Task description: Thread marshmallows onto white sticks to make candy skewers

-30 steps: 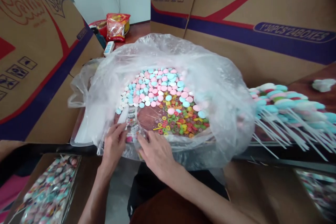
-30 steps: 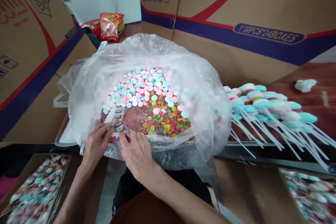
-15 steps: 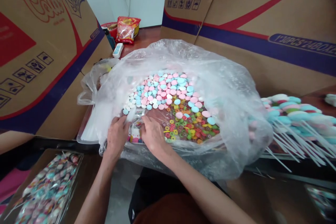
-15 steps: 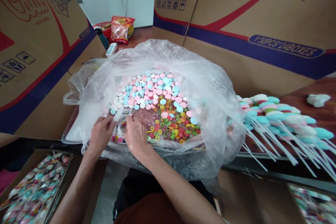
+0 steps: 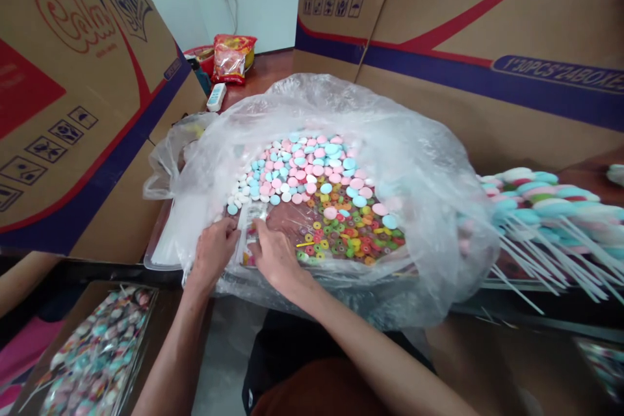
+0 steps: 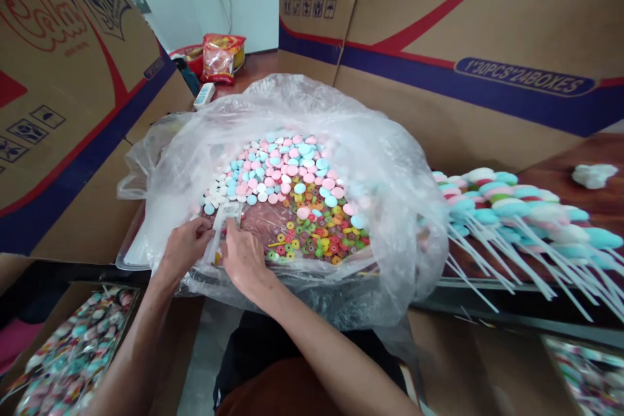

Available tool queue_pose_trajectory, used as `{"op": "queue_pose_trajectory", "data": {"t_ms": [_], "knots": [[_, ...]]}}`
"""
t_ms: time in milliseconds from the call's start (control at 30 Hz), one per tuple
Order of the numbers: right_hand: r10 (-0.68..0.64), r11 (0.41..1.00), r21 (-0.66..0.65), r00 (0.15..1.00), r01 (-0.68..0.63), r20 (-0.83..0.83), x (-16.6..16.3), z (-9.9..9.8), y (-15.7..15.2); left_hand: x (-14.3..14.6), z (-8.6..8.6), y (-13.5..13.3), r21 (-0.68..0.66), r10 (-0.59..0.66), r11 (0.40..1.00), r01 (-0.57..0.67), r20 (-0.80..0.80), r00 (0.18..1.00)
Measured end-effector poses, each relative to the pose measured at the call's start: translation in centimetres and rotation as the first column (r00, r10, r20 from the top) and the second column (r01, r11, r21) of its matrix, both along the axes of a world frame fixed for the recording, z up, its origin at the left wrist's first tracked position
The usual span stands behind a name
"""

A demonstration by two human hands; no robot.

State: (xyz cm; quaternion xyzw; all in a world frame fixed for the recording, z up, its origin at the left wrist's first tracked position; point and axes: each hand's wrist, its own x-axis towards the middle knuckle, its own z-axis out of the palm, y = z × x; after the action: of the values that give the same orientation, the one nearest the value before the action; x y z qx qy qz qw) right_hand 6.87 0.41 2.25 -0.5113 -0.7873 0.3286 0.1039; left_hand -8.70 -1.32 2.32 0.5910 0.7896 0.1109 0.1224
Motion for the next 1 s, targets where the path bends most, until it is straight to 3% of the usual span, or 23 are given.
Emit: {"op": "queue_pose_trajectory", "data": {"t_ms": [333,433,500,567,633,733,800,867,933,1000], "knots": [[0.005,1.000,0.026,0.981,-0.010,0.196,0.6,0.7,0.0,-0.2,0.2,0.6,0.016,0.004,1.000,-0.006,0.154,0.988],[0.035,0.999,0.025,0.980,-0.041,0.198,0.1,1.1,0.0,-0.5,1.0,0.1,0.052,0.042,0.997,-0.063,0.335,0.941],[0.023,0.999,0.026,0.985,-0.028,0.169,0.3,1.1,0.1,-0.7,1.8,-0.5,0.067,0.066,0.991,-0.119,0.530,0.846],[-0.041,0.998,0.053,0.997,0.038,0.065,0.8,1.0,0.2,-0.4,2.5,-1.1,0.044,0.103,0.982,-0.184,0.693,0.714],[-0.122,0.989,0.062,0.979,0.134,-0.162,1.5,0.8,0.1,0.7,2.9,-1.8,0.019,0.128,0.975,-0.222,0.770,0.625],[-0.206,0.978,-0.081,0.816,0.193,-0.540,2.4,0.2,0.1,3.5,2.6,-2.4,0.047,0.050,0.988,-0.148,0.806,0.590],[-0.281,0.959,-0.181,0.696,0.216,-0.661,3.2,-0.4,0.3,5.4,2.1,-2.3,0.093,-0.048,0.995,-0.048,0.815,0.577],[-0.377,0.925,-0.245,0.615,0.291,-0.693,4.3,-1.1,0.5,6.8,1.6,-1.5,0.155,-0.144,0.987,0.034,0.781,0.608],[-0.462,0.884,-0.310,0.555,0.350,-0.692,5.6,-1.7,0.7,7.4,1.3,0.1,0.250,-0.223,0.965,0.075,0.640,0.735],[-0.519,0.854,-0.397,0.517,0.335,-0.681,6.9,-2.1,0.7,7.3,1.1,2.1,0.333,-0.251,0.935,0.121,0.384,0.889]]}}
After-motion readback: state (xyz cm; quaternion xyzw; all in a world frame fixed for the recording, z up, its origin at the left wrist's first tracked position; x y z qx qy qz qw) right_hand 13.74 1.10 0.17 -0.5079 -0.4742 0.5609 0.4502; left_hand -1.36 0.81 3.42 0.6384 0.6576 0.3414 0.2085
